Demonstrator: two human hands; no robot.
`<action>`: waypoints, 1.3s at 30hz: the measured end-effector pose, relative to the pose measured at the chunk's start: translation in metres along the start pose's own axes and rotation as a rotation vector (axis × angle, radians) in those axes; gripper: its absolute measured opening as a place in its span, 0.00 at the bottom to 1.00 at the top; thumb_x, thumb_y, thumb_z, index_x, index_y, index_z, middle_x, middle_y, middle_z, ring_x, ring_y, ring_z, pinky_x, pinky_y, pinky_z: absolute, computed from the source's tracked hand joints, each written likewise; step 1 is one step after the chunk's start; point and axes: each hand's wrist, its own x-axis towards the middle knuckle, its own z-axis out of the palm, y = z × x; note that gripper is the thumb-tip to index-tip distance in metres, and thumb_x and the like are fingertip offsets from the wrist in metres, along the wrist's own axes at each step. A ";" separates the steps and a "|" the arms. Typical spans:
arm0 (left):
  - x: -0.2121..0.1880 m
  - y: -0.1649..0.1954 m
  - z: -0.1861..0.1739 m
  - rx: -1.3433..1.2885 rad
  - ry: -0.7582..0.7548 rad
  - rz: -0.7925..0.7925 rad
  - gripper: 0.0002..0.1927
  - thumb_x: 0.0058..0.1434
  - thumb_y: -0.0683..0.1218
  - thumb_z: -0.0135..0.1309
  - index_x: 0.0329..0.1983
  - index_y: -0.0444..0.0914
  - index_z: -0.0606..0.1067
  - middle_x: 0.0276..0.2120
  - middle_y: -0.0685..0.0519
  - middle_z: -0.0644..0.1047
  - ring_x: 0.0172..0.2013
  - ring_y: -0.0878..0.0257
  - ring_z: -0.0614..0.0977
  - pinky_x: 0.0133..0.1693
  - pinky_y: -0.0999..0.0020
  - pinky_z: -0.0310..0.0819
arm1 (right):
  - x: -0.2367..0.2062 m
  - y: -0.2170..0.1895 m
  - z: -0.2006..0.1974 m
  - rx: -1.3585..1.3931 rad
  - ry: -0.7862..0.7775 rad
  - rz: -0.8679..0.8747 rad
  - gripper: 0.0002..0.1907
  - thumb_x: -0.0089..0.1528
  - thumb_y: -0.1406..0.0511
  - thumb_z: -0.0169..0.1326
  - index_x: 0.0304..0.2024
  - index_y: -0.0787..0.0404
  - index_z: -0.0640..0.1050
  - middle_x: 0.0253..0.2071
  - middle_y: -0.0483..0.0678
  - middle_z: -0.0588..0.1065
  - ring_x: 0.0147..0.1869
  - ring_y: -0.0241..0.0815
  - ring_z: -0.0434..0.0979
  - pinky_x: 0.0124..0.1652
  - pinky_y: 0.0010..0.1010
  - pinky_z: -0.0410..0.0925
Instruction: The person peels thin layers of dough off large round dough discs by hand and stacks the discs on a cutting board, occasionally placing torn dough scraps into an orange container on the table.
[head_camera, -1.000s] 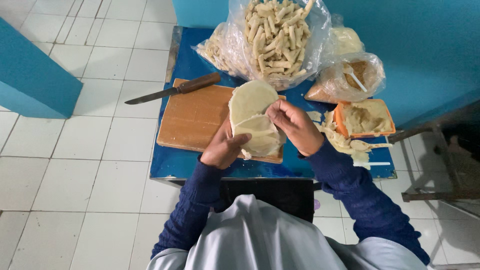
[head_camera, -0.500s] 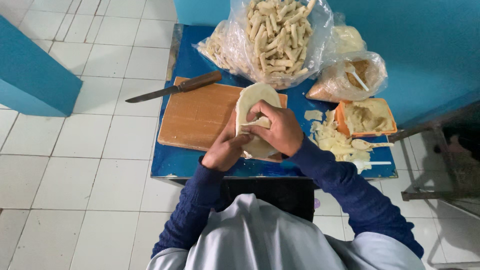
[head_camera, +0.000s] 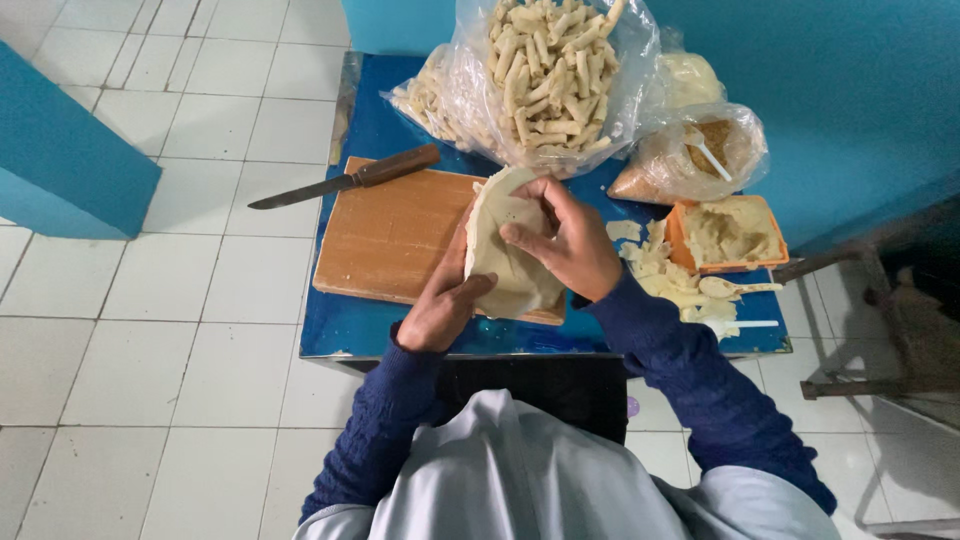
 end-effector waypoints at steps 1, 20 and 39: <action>0.000 0.001 0.000 0.127 -0.006 0.026 0.49 0.54 0.30 0.44 0.81 0.36 0.46 0.78 0.46 0.53 0.78 0.56 0.50 0.75 0.62 0.41 | 0.004 -0.003 0.002 -0.091 0.035 -0.046 0.19 0.61 0.61 0.65 0.46 0.64 0.72 0.39 0.46 0.77 0.42 0.31 0.76 0.43 0.26 0.70; -0.011 0.007 -0.005 -0.321 0.133 -0.017 0.45 0.54 0.32 0.41 0.78 0.32 0.50 0.73 0.42 0.61 0.74 0.52 0.61 0.71 0.62 0.52 | -0.003 0.040 -0.023 0.513 0.042 0.325 0.14 0.68 0.61 0.55 0.51 0.63 0.80 0.44 0.43 0.80 0.47 0.31 0.78 0.48 0.24 0.71; -0.058 -0.005 -0.073 -0.502 0.499 0.189 0.31 0.61 0.32 0.44 0.70 0.30 0.60 0.60 0.39 0.71 0.59 0.46 0.76 0.58 0.52 0.74 | 0.000 0.015 -0.071 0.411 0.230 0.089 0.08 0.69 0.67 0.59 0.50 0.62 0.78 0.46 0.40 0.77 0.49 0.27 0.75 0.51 0.22 0.69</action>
